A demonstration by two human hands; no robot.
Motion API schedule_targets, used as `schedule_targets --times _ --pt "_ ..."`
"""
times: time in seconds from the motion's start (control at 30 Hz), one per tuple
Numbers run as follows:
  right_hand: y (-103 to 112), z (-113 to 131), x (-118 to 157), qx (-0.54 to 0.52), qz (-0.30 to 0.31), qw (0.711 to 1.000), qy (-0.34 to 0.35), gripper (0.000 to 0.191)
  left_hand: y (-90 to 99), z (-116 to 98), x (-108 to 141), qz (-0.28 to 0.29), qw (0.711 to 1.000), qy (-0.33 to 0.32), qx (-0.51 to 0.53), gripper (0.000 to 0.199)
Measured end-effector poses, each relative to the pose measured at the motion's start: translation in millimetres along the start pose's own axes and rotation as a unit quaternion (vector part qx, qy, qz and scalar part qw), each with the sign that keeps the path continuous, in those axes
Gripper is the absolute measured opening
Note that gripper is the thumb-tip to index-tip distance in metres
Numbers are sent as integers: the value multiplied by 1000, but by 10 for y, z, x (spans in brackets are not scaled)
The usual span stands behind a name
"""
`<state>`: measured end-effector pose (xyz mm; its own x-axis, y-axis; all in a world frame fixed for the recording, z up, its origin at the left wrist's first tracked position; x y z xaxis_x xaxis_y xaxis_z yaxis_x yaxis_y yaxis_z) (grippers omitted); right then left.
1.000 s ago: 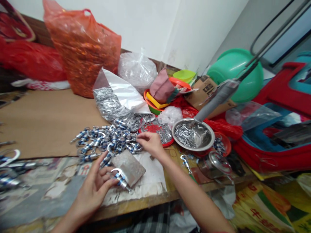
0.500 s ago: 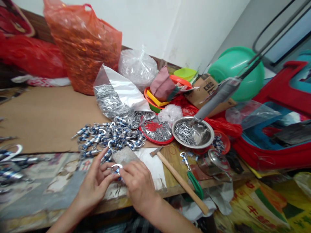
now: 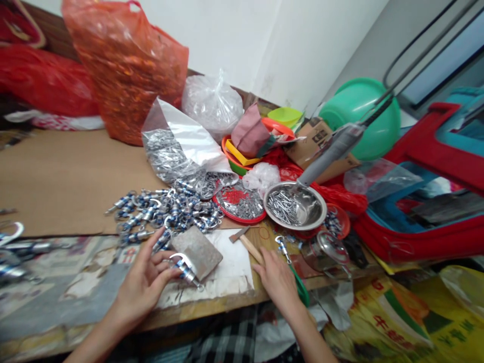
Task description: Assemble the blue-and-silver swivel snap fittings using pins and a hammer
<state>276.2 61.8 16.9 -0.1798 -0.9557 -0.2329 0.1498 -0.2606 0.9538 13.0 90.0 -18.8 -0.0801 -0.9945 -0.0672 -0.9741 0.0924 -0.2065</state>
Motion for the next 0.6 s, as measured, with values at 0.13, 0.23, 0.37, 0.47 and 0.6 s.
schedule_targets --times 0.13,0.23,0.37,0.47,0.6 --pt "-23 -2 84 -36 51 998 15 20 -5 -1 3 4 1000 1 -3 79" --pt "281 350 166 -117 29 991 54 27 -1 -13 5 3 1000 1 -7 78" --pt "698 884 327 -185 -11 966 178 47 -1 -30 -2 2 1000 -3 -9 79" --pt "700 1055 418 -170 -8 961 219 52 3 -30 -8 0 1000 -4 -11 80" --pt "444 1081 501 -113 47 970 212 50 -2 -12 -2 -1 1000 5 -2 83"
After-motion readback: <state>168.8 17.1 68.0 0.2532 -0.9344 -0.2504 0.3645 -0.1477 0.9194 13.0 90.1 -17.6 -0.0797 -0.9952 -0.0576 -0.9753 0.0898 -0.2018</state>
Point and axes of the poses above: each hand's wrist, its own x-axis away from the middle knuckle, its own y-axis out of the back of the hand, z = x × y, the point moved 9 cm from there along -x, towards the middle knuckle, and after that the axes turned 8 degrees about -y, right-handed, at the moved point
